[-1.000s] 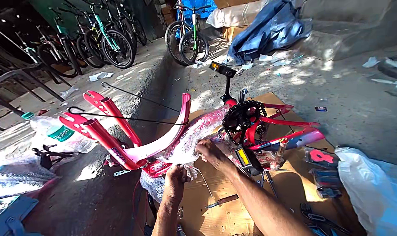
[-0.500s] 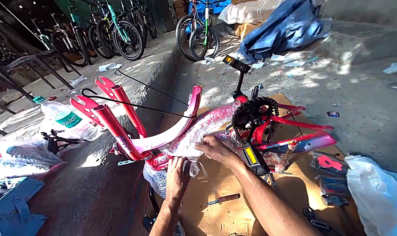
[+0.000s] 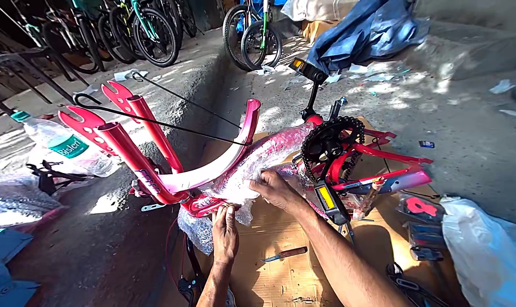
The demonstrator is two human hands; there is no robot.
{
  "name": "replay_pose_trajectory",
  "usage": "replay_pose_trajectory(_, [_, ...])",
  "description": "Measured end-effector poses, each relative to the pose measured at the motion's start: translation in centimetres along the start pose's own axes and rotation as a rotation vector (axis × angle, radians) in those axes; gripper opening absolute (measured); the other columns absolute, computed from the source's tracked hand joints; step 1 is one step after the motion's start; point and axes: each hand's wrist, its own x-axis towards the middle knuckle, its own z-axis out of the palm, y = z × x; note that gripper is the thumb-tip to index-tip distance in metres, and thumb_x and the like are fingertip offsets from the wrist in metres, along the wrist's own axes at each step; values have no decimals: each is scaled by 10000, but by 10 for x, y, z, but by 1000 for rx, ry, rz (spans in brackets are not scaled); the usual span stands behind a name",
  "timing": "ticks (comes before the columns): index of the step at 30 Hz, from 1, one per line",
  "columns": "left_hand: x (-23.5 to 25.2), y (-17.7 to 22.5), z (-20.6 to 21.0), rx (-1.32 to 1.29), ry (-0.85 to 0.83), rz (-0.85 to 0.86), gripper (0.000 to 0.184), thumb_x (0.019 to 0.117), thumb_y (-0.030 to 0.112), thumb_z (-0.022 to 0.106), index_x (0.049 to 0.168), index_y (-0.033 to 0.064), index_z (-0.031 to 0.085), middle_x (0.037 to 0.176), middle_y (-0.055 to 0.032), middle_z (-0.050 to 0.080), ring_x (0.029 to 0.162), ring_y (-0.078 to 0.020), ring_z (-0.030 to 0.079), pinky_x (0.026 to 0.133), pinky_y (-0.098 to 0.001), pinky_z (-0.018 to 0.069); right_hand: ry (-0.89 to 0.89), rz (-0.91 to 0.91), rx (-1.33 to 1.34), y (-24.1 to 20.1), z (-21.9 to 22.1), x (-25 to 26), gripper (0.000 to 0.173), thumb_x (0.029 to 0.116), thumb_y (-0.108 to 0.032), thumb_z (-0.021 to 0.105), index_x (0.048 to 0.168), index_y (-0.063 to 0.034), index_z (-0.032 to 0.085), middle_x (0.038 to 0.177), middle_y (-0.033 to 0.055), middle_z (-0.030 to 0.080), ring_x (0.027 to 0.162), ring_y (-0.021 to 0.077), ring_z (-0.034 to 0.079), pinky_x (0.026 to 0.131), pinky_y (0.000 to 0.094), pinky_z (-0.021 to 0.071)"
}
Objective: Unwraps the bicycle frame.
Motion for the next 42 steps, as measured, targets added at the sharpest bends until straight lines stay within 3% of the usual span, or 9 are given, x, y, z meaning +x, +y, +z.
replay_pose_trajectory(4, [11, 13, 4, -172, -112, -334, 378, 1072, 241, 465, 831, 79, 706, 770, -20, 632, 617, -129, 568, 605, -293, 503, -2, 39, -45, -9, -2, -1, 380, 1012, -370, 633, 779, -70, 611, 622, 55, 521, 482, 136, 448, 467, 288, 378])
replay_pose_trajectory(14, [20, 28, 21, 56, 30, -481, 455, 1081, 279, 482, 717, 61, 648, 600, -35, 543, 547, -173, 525, 557, -381, 451, 19, -14, -82, -1, 3, 2, 318, 1013, -301, 630, 836, -37, 622, 754, 91, 574, 628, 183, 531, 589, 375, 452])
replay_pose_trajectory(17, [43, 45, 10, 315, -136, -541, 470, 1077, 351, 483, 833, 12, 700, 760, -161, 630, 774, -325, 624, 748, -571, 493, 20, -6, -97, -1, 4, 5, 315, 1012, -295, 634, 839, -32, 626, 750, 100, 581, 642, 195, 549, 606, 399, 462])
replay_pose_trajectory(21, [58, 50, 1, 536, -364, -342, 468, 1077, 358, 406, 983, 16, 711, 905, -198, 688, 917, -372, 680, 822, -603, 519, -3, 29, -188, -4, 2, 9, 366, 1007, -346, 642, 834, -23, 627, 762, 115, 595, 673, 224, 585, 638, 445, 491])
replay_pose_trajectory(23, [53, 40, -4, 561, -382, -162, 474, 1068, 367, 372, 988, 27, 692, 857, -165, 675, 872, -340, 679, 794, -568, 521, -36, 35, -257, -3, 0, 12, 368, 1002, -370, 641, 879, -23, 636, 763, 119, 608, 642, 228, 605, 628, 446, 522])
replay_pose_trajectory(25, [47, 31, -8, 515, -406, -59, 480, 1088, 382, 347, 1147, 15, 649, 872, -151, 681, 860, -313, 694, 804, -548, 548, -85, 75, -330, -9, -4, 11, 357, 987, -372, 639, 963, -16, 651, 816, 138, 639, 680, 255, 643, 670, 476, 549])
replay_pose_trajectory(29, [33, 13, 2, 250, -272, -47, 504, 1082, 420, 367, 1359, 46, 560, 1016, -94, 691, 931, -169, 680, 888, -422, 557, -151, 185, -295, -20, -9, 9, 372, 988, -405, 600, 928, -38, 618, 719, 114, 618, 567, 214, 613, 563, 410, 530])
replay_pose_trajectory(35, [22, 10, 17, -258, -44, -158, 191, 1030, 172, 567, 1106, 20, 654, 808, -44, 651, 547, -118, 559, 485, -261, 488, -120, 167, -290, -17, -5, 5, 348, 1033, -379, 472, 980, -66, 614, 676, 77, 648, 541, 181, 643, 560, 382, 558])
replay_pose_trajectory(42, [15, 23, 25, 13, 143, -66, 302, 988, 194, 616, 1203, -15, 585, 940, -56, 685, 641, -81, 631, 589, -258, 571, -229, 217, 101, -6, -11, 9, 273, 983, -246, 606, 1162, -41, 587, 689, 94, 636, 521, 148, 618, 552, 288, 557])
